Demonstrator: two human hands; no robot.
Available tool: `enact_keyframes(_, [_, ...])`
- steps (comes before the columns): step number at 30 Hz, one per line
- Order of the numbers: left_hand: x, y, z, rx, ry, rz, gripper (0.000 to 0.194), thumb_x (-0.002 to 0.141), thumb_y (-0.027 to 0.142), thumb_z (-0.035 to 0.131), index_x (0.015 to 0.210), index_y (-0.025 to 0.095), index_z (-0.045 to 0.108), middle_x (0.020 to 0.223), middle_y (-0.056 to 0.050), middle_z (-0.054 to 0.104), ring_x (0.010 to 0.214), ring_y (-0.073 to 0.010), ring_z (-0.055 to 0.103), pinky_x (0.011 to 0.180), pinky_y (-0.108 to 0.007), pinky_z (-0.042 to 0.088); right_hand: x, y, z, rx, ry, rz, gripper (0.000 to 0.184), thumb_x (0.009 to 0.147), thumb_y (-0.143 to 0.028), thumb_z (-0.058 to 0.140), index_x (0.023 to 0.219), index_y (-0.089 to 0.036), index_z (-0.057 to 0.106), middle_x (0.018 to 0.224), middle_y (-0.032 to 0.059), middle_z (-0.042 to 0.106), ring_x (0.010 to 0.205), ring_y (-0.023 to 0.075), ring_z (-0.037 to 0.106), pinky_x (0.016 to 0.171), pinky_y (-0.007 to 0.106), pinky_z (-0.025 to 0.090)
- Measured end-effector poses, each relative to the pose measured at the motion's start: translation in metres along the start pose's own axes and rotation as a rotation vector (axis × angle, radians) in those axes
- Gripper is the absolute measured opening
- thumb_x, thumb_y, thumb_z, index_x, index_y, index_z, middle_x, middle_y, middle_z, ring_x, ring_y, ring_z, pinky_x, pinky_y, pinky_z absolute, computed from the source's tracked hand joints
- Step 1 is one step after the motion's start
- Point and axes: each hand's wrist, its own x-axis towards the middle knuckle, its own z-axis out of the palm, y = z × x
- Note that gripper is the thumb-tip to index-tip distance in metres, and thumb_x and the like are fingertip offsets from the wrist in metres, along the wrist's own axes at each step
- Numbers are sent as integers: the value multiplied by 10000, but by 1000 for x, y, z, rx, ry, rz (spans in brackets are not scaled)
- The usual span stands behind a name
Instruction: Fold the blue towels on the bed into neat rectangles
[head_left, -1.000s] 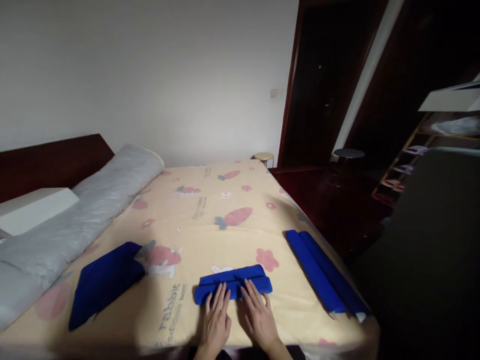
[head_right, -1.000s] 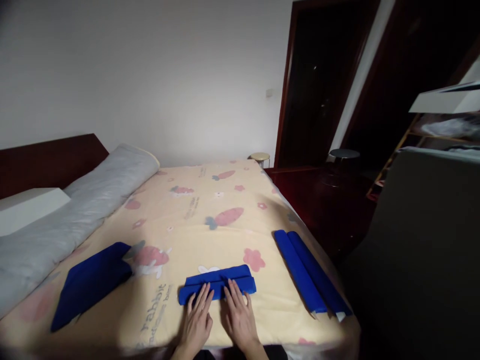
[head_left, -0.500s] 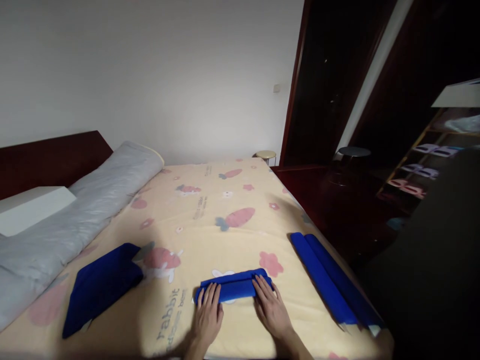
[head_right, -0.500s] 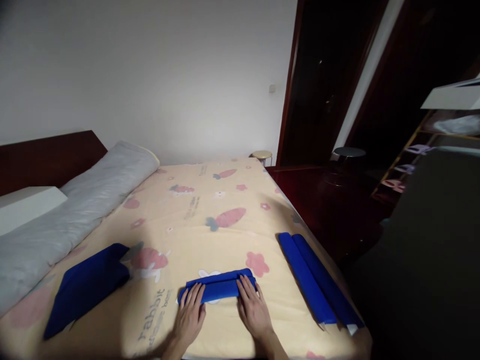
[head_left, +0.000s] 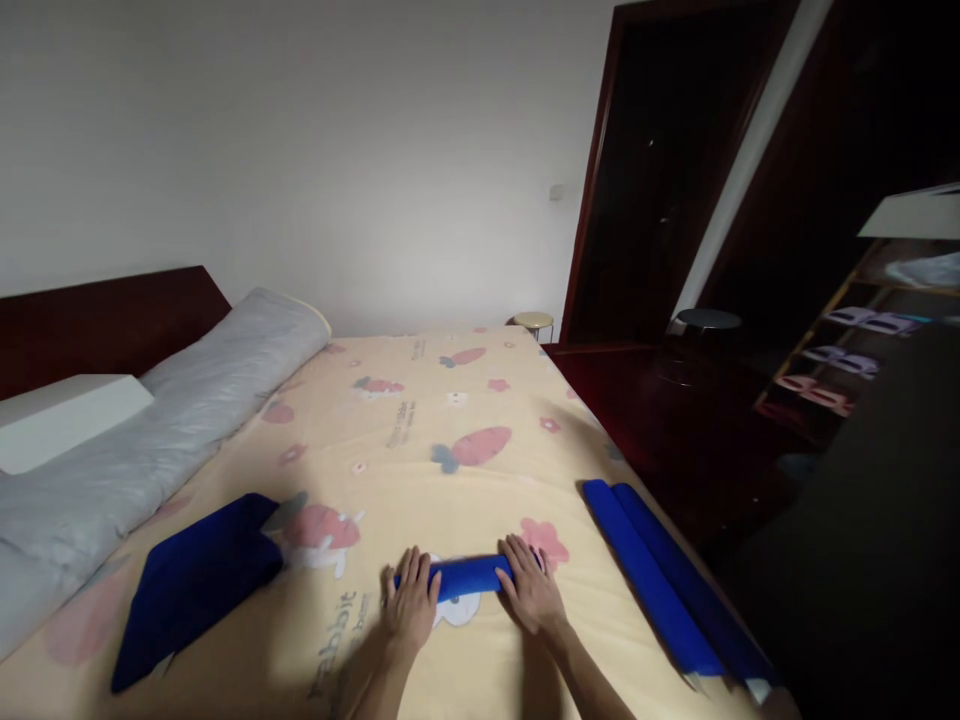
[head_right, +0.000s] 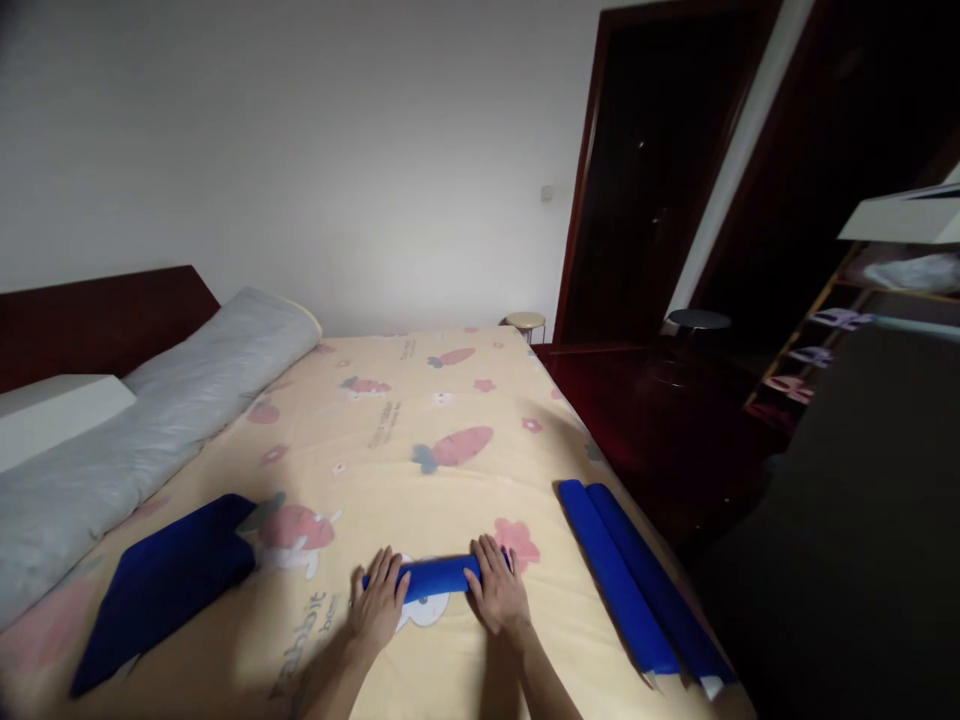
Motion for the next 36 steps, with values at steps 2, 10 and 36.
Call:
enact_keyframes(2, [1, 16, 2, -15, 52, 8, 436, 962, 260, 359, 1358, 210, 533, 1441, -121, 531, 1335, -292, 474, 1082, -553, 324, -4, -19, 9, -15, 82, -3, 541, 989, -408, 297, 1478, -182, 359, 1519, 129, 387, 1410, 305, 353, 1129, 581, 285])
enact_keyframes(10, [-24, 25, -5, -71, 88, 290, 611, 951, 203, 345, 1528, 258, 150, 1528, -26, 426, 1396, -174, 395, 1118, -339, 309, -20, -54, 18, 67, -23, -209, 581, 998, -357, 286, 1536, -302, 72, 1564, 40, 304, 1430, 243, 319, 1141, 516, 308])
enact_keyframes(36, [-52, -15, -46, -268, -214, -20, 570, 737, 125, 497, 1284, 264, 577, 1250, -40, 692, 1175, -229, 612, 1041, -388, 433, 7, -55, -197, -78, -247, -291, 414, 692, -234, 665, 1101, -188, 619, 936, 68, 710, 830, 222, 649, 731, 300, 446])
